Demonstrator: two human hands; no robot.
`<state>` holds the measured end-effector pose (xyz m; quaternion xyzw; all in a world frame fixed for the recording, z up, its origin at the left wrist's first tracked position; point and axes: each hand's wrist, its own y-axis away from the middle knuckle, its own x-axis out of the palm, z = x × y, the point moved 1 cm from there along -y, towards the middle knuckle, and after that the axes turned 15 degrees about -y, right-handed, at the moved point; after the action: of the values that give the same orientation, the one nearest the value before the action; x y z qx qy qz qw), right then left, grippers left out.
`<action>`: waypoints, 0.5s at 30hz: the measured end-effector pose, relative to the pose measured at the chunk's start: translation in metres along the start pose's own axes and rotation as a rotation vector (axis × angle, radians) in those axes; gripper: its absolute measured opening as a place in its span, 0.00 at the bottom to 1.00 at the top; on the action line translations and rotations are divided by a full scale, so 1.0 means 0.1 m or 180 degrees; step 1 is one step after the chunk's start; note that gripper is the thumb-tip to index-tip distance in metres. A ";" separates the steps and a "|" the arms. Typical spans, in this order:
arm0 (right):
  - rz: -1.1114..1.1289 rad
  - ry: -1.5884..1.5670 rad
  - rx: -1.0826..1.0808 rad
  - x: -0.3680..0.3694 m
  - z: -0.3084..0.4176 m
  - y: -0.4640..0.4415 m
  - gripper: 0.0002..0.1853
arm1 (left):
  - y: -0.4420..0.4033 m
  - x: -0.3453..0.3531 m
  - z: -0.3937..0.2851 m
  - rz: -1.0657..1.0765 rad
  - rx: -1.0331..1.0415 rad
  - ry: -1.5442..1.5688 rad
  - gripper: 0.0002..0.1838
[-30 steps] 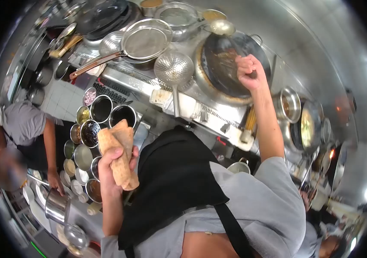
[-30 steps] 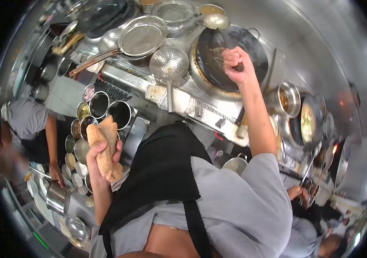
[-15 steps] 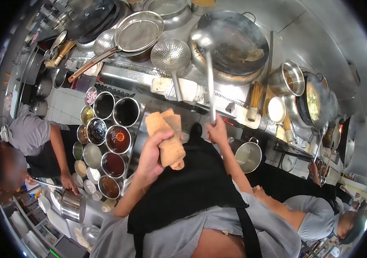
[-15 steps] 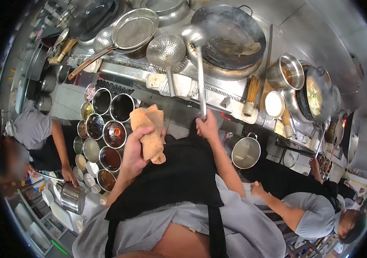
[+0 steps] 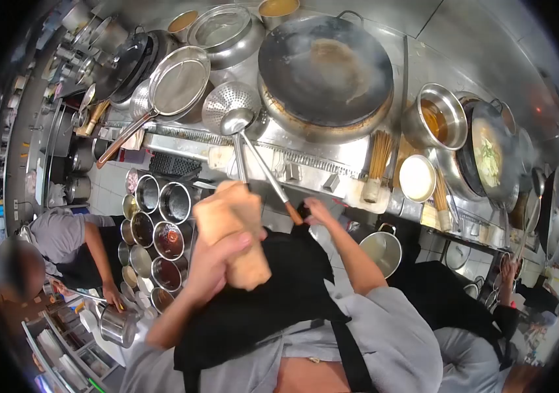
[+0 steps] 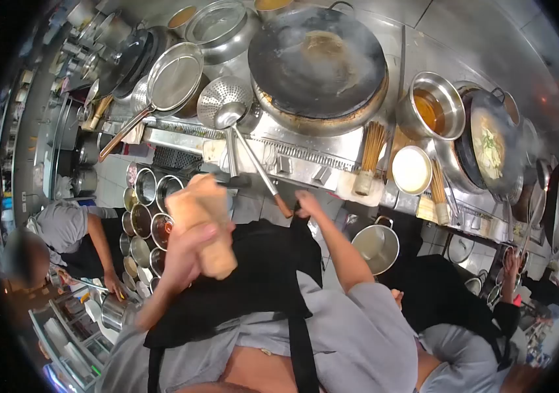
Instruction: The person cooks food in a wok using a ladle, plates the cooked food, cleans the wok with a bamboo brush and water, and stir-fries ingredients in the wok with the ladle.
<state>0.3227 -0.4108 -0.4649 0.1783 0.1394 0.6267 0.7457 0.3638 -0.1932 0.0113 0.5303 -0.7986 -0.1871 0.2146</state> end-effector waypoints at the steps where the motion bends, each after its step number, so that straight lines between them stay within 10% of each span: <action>1: 0.0716 0.1986 -0.0149 -0.31 -0.36 -0.08 0.20 | -0.24 0.12 0.02 0.0023 0.0056 -0.0326 0.30; 2: 0.1431 0.3974 -0.0305 -0.61 -0.59 -0.08 0.18 | -0.56 0.18 0.10 -0.0030 0.0715 -0.1081 0.30; 4: 0.0544 0.3007 0.0987 -0.97 -0.56 0.08 0.21 | -1.36 0.20 0.43 -0.0190 0.1593 -0.2426 0.30; 7: 0.0601 0.3156 0.1099 -1.16 -0.55 0.04 0.22 | -2.56 0.52 0.35 -0.0544 0.2900 -0.3802 0.26; 10: 0.0497 0.3230 0.1316 -1.11 -0.36 0.11 0.21 | -2.93 0.63 0.31 -0.0285 0.1793 -0.4286 0.20; 15: 0.0879 0.3469 0.1139 -0.62 0.34 0.31 0.22 | -3.01 0.42 0.45 -0.0378 0.2358 -0.4076 0.18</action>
<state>0.2985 -0.4706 -0.4217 -0.0299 0.5815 0.6859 0.4364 0.5551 -0.3396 -0.1790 0.3973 -0.7482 -0.1893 -0.4965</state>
